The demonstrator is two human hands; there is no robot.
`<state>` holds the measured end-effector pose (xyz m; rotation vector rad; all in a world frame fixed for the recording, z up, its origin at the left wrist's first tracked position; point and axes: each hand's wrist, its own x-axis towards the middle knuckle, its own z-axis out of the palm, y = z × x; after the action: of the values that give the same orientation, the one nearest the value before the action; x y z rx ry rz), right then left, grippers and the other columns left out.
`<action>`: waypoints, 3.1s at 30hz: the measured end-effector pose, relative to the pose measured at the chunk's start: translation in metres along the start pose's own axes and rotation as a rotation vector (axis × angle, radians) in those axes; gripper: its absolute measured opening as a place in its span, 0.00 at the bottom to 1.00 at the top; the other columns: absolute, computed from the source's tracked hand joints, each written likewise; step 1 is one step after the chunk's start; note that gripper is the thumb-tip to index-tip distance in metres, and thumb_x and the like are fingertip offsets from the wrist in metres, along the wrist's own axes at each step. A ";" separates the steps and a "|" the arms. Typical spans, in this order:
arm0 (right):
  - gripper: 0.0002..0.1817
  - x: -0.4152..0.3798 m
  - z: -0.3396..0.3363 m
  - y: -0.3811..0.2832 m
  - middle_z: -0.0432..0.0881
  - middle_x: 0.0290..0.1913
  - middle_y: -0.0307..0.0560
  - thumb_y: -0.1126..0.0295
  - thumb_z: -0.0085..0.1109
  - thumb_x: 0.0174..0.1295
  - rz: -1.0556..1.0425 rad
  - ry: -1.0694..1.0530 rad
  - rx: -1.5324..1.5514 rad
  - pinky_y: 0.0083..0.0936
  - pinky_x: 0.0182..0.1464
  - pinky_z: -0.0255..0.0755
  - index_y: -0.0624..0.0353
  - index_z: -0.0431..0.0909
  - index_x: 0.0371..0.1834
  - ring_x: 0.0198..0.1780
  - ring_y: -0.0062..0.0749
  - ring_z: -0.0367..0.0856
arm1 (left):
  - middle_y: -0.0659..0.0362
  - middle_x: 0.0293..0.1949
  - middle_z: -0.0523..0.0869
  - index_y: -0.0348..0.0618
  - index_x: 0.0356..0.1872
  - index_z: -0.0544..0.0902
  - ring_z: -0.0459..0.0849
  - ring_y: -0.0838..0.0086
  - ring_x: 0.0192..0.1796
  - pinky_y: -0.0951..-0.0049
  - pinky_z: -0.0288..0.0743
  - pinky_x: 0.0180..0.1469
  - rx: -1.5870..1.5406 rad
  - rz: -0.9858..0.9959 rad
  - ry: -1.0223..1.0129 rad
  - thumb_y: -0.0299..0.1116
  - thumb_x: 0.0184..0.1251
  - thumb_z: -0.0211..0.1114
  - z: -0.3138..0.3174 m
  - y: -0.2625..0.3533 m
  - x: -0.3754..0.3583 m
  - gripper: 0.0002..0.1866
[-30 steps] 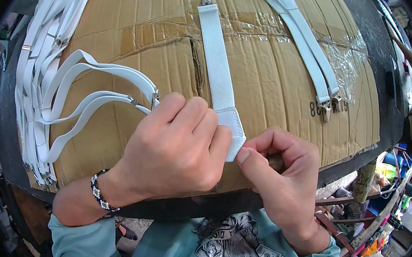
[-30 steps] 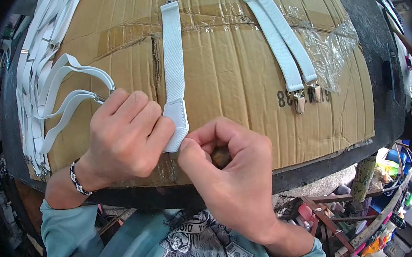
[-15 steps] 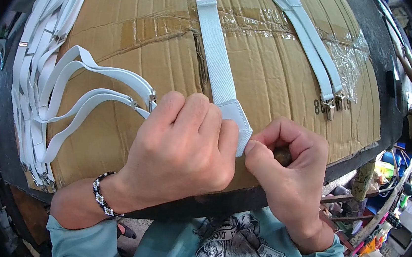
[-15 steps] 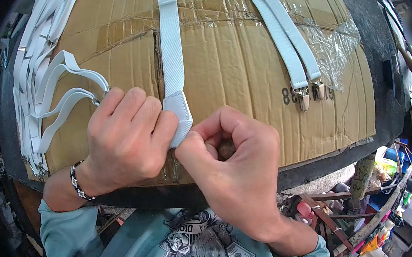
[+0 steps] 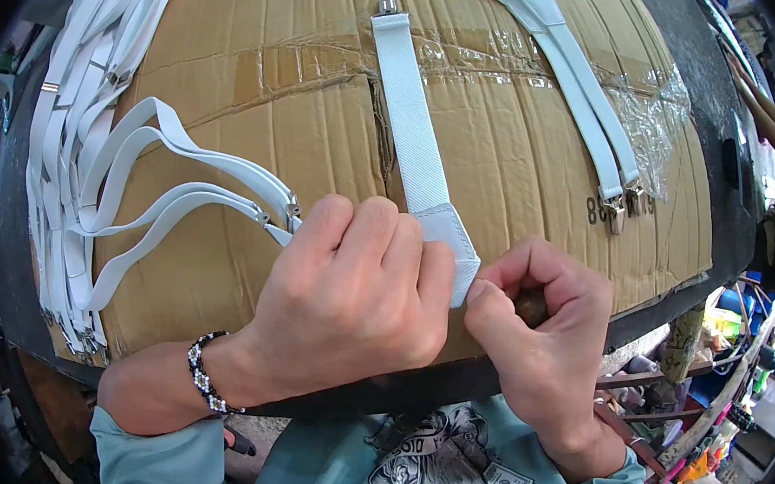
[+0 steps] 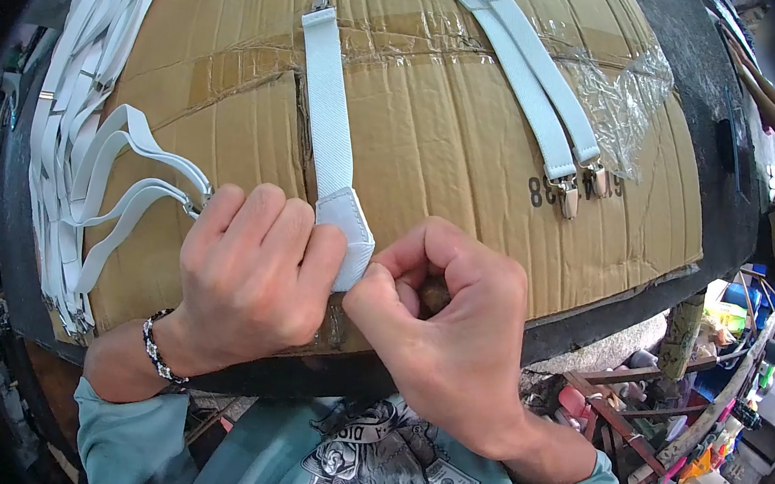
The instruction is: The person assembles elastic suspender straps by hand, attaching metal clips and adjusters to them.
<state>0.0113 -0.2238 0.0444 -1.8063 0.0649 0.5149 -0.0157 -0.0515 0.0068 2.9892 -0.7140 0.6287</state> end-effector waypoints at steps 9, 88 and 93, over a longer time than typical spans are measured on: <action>0.08 0.001 -0.022 0.004 0.72 0.25 0.28 0.77 0.58 0.65 0.111 -0.119 0.331 0.17 0.30 0.59 0.64 0.78 0.27 0.28 0.09 0.66 | 0.59 0.21 0.68 0.44 0.20 0.74 0.70 0.63 0.25 0.61 0.60 0.31 -0.325 -0.093 0.098 0.29 0.55 0.77 0.011 -0.027 0.007 0.16; 0.07 0.010 -0.007 0.010 0.79 0.34 0.32 0.77 0.60 0.66 -0.042 -0.114 0.386 0.11 0.31 0.59 0.65 0.80 0.45 0.31 0.08 0.70 | 0.59 0.21 0.67 0.43 0.21 0.76 0.68 0.64 0.24 0.63 0.57 0.30 -0.449 -0.026 0.068 0.31 0.58 0.77 0.007 -0.029 0.009 0.16; 0.08 0.008 -0.023 -0.009 0.80 0.34 0.31 0.73 0.64 0.69 0.113 -0.258 0.294 0.12 0.32 0.60 0.66 0.82 0.46 0.31 0.09 0.70 | 0.60 0.20 0.68 0.43 0.21 0.76 0.69 0.64 0.24 0.64 0.58 0.31 -0.499 -0.047 0.037 0.33 0.59 0.77 0.009 -0.029 0.008 0.17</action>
<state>0.0281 -0.2406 0.0541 -1.4444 0.0614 0.7741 0.0073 -0.0298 0.0042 2.5206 -0.6763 0.4244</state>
